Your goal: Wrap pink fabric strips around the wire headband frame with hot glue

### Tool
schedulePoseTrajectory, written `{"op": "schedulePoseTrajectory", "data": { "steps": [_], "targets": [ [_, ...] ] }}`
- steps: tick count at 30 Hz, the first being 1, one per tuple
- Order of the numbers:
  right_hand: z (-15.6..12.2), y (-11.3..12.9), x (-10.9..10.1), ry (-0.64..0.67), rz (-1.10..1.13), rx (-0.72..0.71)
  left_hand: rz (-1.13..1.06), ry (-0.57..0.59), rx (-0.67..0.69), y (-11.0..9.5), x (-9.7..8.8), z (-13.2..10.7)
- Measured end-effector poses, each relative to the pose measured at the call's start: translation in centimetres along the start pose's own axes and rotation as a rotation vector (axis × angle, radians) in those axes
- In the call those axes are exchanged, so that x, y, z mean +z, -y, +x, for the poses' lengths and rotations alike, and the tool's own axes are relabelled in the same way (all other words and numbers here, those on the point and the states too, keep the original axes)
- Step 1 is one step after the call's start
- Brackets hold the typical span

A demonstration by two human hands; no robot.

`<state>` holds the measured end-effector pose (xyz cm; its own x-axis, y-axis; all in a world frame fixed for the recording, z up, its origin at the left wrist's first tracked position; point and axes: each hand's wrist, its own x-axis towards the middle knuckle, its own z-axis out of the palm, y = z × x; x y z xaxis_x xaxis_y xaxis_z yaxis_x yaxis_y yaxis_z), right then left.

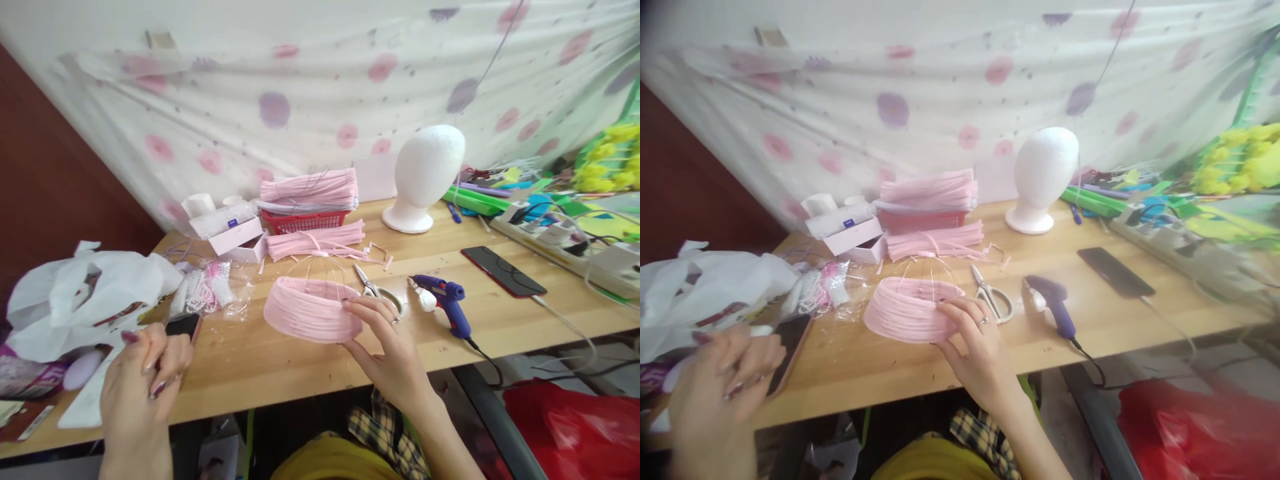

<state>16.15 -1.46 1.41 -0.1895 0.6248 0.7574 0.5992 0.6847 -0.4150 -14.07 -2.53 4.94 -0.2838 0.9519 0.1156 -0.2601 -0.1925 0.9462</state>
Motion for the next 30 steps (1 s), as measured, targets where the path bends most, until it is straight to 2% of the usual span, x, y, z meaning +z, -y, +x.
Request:
{"op": "schedulePoseTrajectory", "data": {
  "steps": [3,7,11,16,30],
  "targets": [
    [-0.2,-0.4,-0.2,-0.004,-0.024,0.001,-0.053,-0.016,0.0,1.0,1.4,0.7],
    [-0.3,-0.7,-0.7,0.016,-0.067,-0.013,-0.157,0.015,-0.086,3.0,4.3,1.1],
    [-0.4,-1.0,-1.0,0.048,-0.069,-0.021,-0.266,-0.003,-0.22,3.9,6.0,1.9],
    [-0.5,-1.4,-0.9,0.051,-0.065,-0.045,-0.286,-0.077,-0.268,4.2,6.6,2.4],
    [-0.8,-1.9,-0.7,0.045,-0.05,-0.042,-0.338,-0.099,-0.297,4.1,7.0,1.7]
  ]
}}
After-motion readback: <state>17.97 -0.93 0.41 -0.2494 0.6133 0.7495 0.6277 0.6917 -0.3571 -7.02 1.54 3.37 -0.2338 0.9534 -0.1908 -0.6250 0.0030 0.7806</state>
